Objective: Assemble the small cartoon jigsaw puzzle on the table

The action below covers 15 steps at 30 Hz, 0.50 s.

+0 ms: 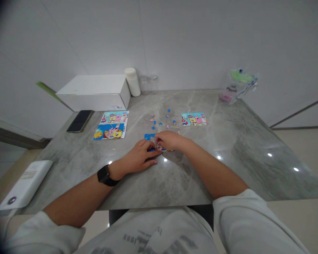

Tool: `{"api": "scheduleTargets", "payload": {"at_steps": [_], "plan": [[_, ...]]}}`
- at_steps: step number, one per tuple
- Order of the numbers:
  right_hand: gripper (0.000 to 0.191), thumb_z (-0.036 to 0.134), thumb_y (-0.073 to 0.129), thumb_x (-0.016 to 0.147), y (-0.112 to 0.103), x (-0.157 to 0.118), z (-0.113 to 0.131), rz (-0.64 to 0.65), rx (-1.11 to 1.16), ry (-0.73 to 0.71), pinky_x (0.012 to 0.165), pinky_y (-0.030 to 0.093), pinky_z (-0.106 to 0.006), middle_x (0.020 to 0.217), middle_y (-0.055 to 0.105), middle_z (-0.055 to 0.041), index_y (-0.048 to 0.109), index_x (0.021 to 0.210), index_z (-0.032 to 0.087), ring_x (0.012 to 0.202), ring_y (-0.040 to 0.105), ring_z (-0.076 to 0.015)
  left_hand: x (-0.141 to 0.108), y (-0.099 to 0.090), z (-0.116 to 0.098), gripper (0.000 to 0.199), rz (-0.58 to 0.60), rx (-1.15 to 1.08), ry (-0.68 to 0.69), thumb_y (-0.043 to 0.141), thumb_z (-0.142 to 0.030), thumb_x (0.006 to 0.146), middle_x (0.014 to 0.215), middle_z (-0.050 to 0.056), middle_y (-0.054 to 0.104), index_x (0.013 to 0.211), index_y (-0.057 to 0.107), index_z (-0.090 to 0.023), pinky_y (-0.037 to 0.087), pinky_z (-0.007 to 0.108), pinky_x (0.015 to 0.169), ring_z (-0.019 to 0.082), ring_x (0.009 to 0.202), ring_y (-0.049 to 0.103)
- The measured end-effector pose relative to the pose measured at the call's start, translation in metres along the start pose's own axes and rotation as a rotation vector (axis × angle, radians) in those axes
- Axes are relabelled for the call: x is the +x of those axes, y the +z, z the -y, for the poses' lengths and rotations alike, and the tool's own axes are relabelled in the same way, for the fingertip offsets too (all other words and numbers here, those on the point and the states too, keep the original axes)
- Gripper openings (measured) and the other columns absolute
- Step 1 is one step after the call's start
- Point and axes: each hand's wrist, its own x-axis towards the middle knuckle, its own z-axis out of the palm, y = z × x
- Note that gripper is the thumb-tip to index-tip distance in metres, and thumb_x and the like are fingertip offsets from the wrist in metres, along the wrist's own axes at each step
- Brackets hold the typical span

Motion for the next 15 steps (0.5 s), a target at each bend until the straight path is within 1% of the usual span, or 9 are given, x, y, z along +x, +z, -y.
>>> {"api": "scheduleTargets", "payload": {"at_steps": [4,7,9,11,15], "plan": [[0.015,0.013,0.060,0.092,-0.001,0.001,-0.009,0.021,0.100,-0.158,0.079,0.041,-0.028,0.095,0.076,-0.0055,0.074,0.093,0.018,0.088,0.063,-0.0195,-0.001,0.002,0.002,0.046,-0.007,0.000,0.004,0.058,-0.052,0.103,0.129,0.014,0.058,0.141,0.069,-0.029,0.044,0.052,0.108,0.031,0.122,0.052],[0.013,0.014,0.060,0.091,-0.002,0.001,-0.014,0.051,0.205,-0.220,0.079,0.043,-0.027,0.092,0.075,-0.0037,0.073,0.091,0.018,0.085,0.063,-0.0181,-0.001,0.003,0.003,0.047,-0.012,0.002,0.009,0.058,-0.053,0.103,0.131,0.014,0.057,0.141,0.068,-0.028,0.043,0.052,0.109,0.031,0.123,0.051],[0.013,0.014,0.060,0.090,-0.003,0.001,-0.016,0.075,0.270,-0.207,0.077,0.045,-0.026,0.091,0.076,-0.0031,0.072,0.093,0.017,0.083,0.064,-0.0170,-0.001,0.004,0.004,0.047,-0.016,0.005,0.013,0.058,-0.053,0.103,0.130,0.014,0.058,0.142,0.068,-0.028,0.043,0.052,0.109,0.031,0.122,0.052],[0.014,0.015,0.060,0.091,-0.003,0.000,-0.016,0.074,0.292,-0.155,0.075,0.045,-0.026,0.090,0.076,-0.0031,0.072,0.096,0.017,0.080,0.064,-0.0162,-0.001,0.004,0.004,0.047,-0.019,0.001,0.018,0.058,-0.053,0.103,0.129,0.014,0.058,0.142,0.068,-0.028,0.043,0.053,0.108,0.031,0.121,0.052],[0.016,0.019,0.061,0.092,-0.004,-0.002,-0.014,0.030,0.232,-0.074,0.073,0.044,-0.026,0.088,0.075,-0.0031,0.073,0.102,0.016,0.077,0.063,-0.0160,0.000,0.000,0.002,0.045,-0.046,-0.032,0.034,0.058,-0.050,0.103,0.128,0.014,0.060,0.142,0.068,-0.028,0.045,0.052,0.107,0.030,0.120,0.055]]}}
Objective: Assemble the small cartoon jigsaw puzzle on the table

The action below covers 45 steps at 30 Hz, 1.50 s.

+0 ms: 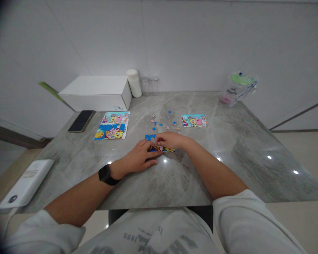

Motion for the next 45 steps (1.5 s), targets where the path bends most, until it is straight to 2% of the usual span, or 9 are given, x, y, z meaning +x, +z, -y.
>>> {"api": "scheduleTargets", "payload": {"at_steps": [3,8,15,20,26,30,35,39,45], "plan": [[0.017,0.019,0.060,0.092,-0.001,0.000,0.002,-0.006,0.011,0.019,0.072,0.045,-0.025,0.085,0.073,-0.0016,0.073,0.104,0.017,0.076,0.063,-0.0153,0.001,-0.004,-0.001,0.037,-0.060,-0.057,-0.026,0.056,-0.046,0.105,0.123,0.012,0.064,0.132,0.073,-0.028,0.046,0.048,0.104,0.027,0.116,0.058],[0.014,0.021,0.063,0.091,-0.001,0.002,0.007,-0.094,0.132,0.015,0.072,0.047,-0.025,0.083,0.070,-0.0005,0.069,0.103,0.018,0.076,0.062,-0.0147,0.004,-0.006,0.005,0.024,-0.264,-0.141,-0.304,0.063,-0.042,0.101,0.100,0.008,0.068,0.099,0.074,-0.021,0.050,0.041,0.093,0.024,0.099,0.062],[0.015,0.030,0.063,0.094,0.005,0.003,0.027,-0.188,0.281,-0.074,0.076,0.050,-0.028,0.085,0.068,-0.0008,0.065,0.103,0.018,0.079,0.063,-0.0154,0.007,-0.003,0.012,0.018,-0.351,-0.332,-0.434,0.067,-0.034,0.095,0.089,0.003,0.068,0.085,0.070,-0.020,0.050,0.037,0.088,0.020,0.090,0.064],[0.023,0.033,0.067,0.092,0.008,0.004,0.027,-0.227,0.358,-0.072,0.079,0.052,-0.029,0.090,0.071,-0.0021,0.067,0.110,0.018,0.084,0.066,-0.0159,0.006,-0.002,0.014,0.020,-0.425,-0.442,-0.505,0.065,-0.035,0.096,0.088,0.002,0.067,0.085,0.068,-0.020,0.052,0.034,0.085,0.018,0.089,0.064],[0.015,0.021,0.066,0.092,0.006,0.006,0.018,-0.259,0.162,0.015,0.079,0.049,-0.027,0.091,0.073,-0.0032,0.072,0.106,0.017,0.083,0.066,-0.0154,-0.002,-0.011,0.036,0.021,-0.397,-0.267,-0.559,0.061,-0.036,0.098,0.089,0.003,0.068,0.085,0.067,-0.020,0.051,0.034,0.085,0.020,0.089,0.064],[0.012,0.018,0.067,0.094,0.007,0.005,0.017,-0.240,-0.074,0.073,0.078,0.045,-0.027,0.094,0.076,-0.0053,0.075,0.103,0.017,0.084,0.066,-0.0165,-0.010,-0.020,0.053,0.025,-0.260,0.063,-0.663,0.058,-0.036,0.099,0.092,0.008,0.070,0.085,0.071,-0.020,0.048,0.038,0.086,0.024,0.091,0.064],[0.016,0.022,0.068,0.096,0.015,0.005,0.020,-0.221,-0.249,0.061,0.083,0.044,-0.028,0.104,0.076,-0.0090,0.078,0.108,0.017,0.091,0.067,-0.0190,-0.015,-0.023,0.051,0.031,-0.068,0.288,-0.735,0.054,-0.037,0.100,0.095,0.014,0.070,0.086,0.073,-0.018,0.047,0.046,0.087,0.031,0.094,0.065],[0.020,0.030,0.071,0.097,0.022,0.007,0.024,-0.205,-0.303,0.042,0.089,0.045,-0.029,0.109,0.074,-0.0106,0.079,0.112,0.019,0.103,0.067,-0.0218,-0.015,-0.023,0.044,0.026,-0.140,0.356,-0.725,0.058,-0.039,0.099,0.102,0.015,0.068,0.090,0.070,-0.018,0.044,0.049,0.091,0.034,0.103,0.062],[0.020,0.033,0.069,0.098,0.026,0.010,0.026,-0.195,-0.359,0.064,0.086,0.045,-0.029,0.108,0.074,-0.0096,0.081,0.109,0.023,0.101,0.067,-0.0217,-0.010,-0.022,0.034,0.019,-0.215,0.264,-0.529,0.057,-0.033,0.100,0.105,0.012,0.065,0.098,0.069,-0.019,0.043,0.045,0.092,0.029,0.102,0.060]]}}
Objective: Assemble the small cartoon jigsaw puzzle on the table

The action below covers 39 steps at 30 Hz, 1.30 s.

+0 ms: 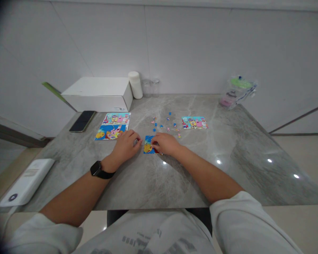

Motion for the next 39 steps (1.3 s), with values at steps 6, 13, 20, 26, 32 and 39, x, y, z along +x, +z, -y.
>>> {"api": "scheduleTargets", "payload": {"at_steps": [6,13,20,26,32,39], "plan": [[0.024,0.030,0.060,0.101,-0.002,0.001,-0.002,-0.051,-0.026,0.016,0.090,0.045,-0.030,0.106,0.077,-0.0100,0.082,0.106,0.021,0.102,0.068,-0.0224,-0.003,0.000,-0.016,0.021,0.045,-0.186,0.209,0.056,-0.033,0.102,0.108,0.009,0.067,0.109,0.072,-0.022,0.045,0.043,0.093,0.026,0.103,0.060],[0.021,0.026,0.059,0.100,-0.017,0.001,-0.014,-0.196,0.038,0.142,0.087,0.043,-0.030,0.101,0.075,-0.0087,0.078,0.097,0.018,0.096,0.065,-0.0199,-0.009,0.004,-0.039,0.034,0.183,-0.250,0.484,0.059,-0.040,0.103,0.128,0.011,0.064,0.133,0.070,-0.029,0.044,0.048,0.104,0.029,0.119,0.057],[0.020,0.025,0.059,0.099,-0.025,0.000,-0.017,-0.220,0.055,0.181,0.085,0.041,-0.029,0.096,0.074,-0.0072,0.077,0.094,0.018,0.092,0.063,-0.0188,-0.009,0.009,-0.041,0.040,0.222,-0.177,0.515,0.061,-0.046,0.101,0.129,0.013,0.063,0.135,0.071,-0.027,0.045,0.052,0.103,0.032,0.118,0.056],[0.020,0.027,0.060,0.099,-0.039,-0.007,-0.024,-0.273,0.043,0.214,0.084,0.042,-0.030,0.099,0.076,-0.0073,0.078,0.097,0.019,0.093,0.064,-0.0198,-0.008,0.008,-0.043,0.044,0.227,-0.134,0.516,0.060,-0.046,0.102,0.131,0.013,0.064,0.140,0.067,-0.025,0.046,0.053,0.103,0.032,0.118,0.056],[0.022,0.029,0.060,0.099,-0.053,-0.035,-0.052,-0.215,-0.067,0.266,0.077,0.041,-0.030,0.098,0.078,-0.0074,0.080,0.095,0.019,0.089,0.066,-0.0203,-0.007,0.006,-0.041,0.034,0.202,-0.172,0.479,0.058,-0.039,0.104,0.129,0.011,0.067,0.133,0.069,-0.026,0.045,0.050,0.104,0.030,0.118,0.058],[0.018,0.025,0.062,0.098,-0.033,-0.076,-0.071,-0.159,-0.189,0.348,0.081,0.045,-0.031,0.108,0.078,-0.0085,0.079,0.102,0.021,0.101,0.068,-0.0233,-0.005,0.006,-0.039,0.025,0.181,-0.212,0.468,0.059,-0.032,0.103,0.122,0.009,0.071,0.121,0.074,-0.024,0.046,0.047,0.104,0.027,0.114,0.061]]}}
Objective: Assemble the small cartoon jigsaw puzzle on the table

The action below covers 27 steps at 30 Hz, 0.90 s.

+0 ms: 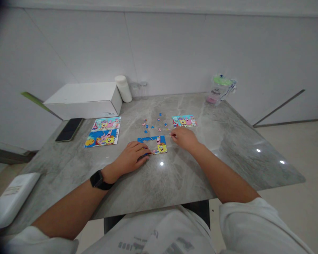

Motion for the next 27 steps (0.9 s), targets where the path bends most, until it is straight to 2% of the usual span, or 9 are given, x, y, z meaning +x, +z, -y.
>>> {"api": "scheduleTargets", "payload": {"at_steps": [4,6,10,13,17,27], "plan": [[0.014,0.025,0.065,0.096,0.008,-0.008,-0.005,0.029,-0.009,-0.030,0.079,0.046,-0.031,0.106,0.077,-0.0078,0.078,0.098,0.022,0.099,0.069,-0.0231,-0.001,0.000,0.003,0.024,-0.006,-0.006,0.010,0.058,-0.030,0.104,0.120,0.008,0.073,0.120,0.075,-0.025,0.045,0.045,0.104,0.025,0.113,0.064],[0.014,0.026,0.065,0.097,0.009,-0.010,-0.001,-0.005,0.011,-0.060,0.079,0.047,-0.031,0.104,0.076,-0.0080,0.078,0.097,0.022,0.097,0.069,-0.0230,-0.001,0.000,0.004,0.024,-0.005,-0.012,0.013,0.058,-0.030,0.104,0.119,0.007,0.074,0.118,0.076,-0.026,0.045,0.045,0.104,0.025,0.112,0.064],[0.018,0.031,0.063,0.101,0.014,-0.014,0.026,-0.131,0.142,-0.250,0.089,0.049,-0.034,0.107,0.075,-0.0092,0.078,0.106,0.022,0.102,0.068,-0.0230,-0.003,0.001,0.006,0.024,0.004,-0.025,0.013,0.059,-0.030,0.103,0.119,0.007,0.074,0.119,0.077,-0.027,0.047,0.045,0.103,0.024,0.111,0.065],[0.019,0.036,0.068,0.100,0.022,-0.016,0.051,-0.133,0.175,-0.393,0.093,0.048,-0.037,0.106,0.075,-0.0088,0.079,0.106,0.022,0.102,0.067,-0.0238,-0.004,0.001,0.007,0.026,0.013,-0.029,0.010,0.060,-0.030,0.103,0.119,0.007,0.075,0.121,0.077,-0.027,0.048,0.044,0.103,0.023,0.111,0.066],[0.019,0.038,0.071,0.098,0.033,-0.015,0.067,-0.130,0.157,-0.415,0.088,0.047,-0.037,0.102,0.075,-0.0083,0.080,0.100,0.021,0.098,0.065,-0.0240,-0.005,0.001,0.007,0.026,0.024,-0.029,0.001,0.061,-0.030,0.102,0.119,0.008,0.075,0.121,0.078,-0.028,0.049,0.045,0.102,0.024,0.111,0.067],[0.015,0.034,0.070,0.098,0.037,-0.015,0.070,-0.161,0.188,-0.423,0.086,0.047,-0.036,0.098,0.074,-0.0080,0.080,0.097,0.022,0.094,0.064,-0.0224,-0.005,0.003,0.008,0.026,0.031,-0.019,0.010,0.061,-0.032,0.103,0.121,0.007,0.076,0.122,0.078,-0.027,0.049,0.044,0.102,0.025,0.113,0.068]]}}
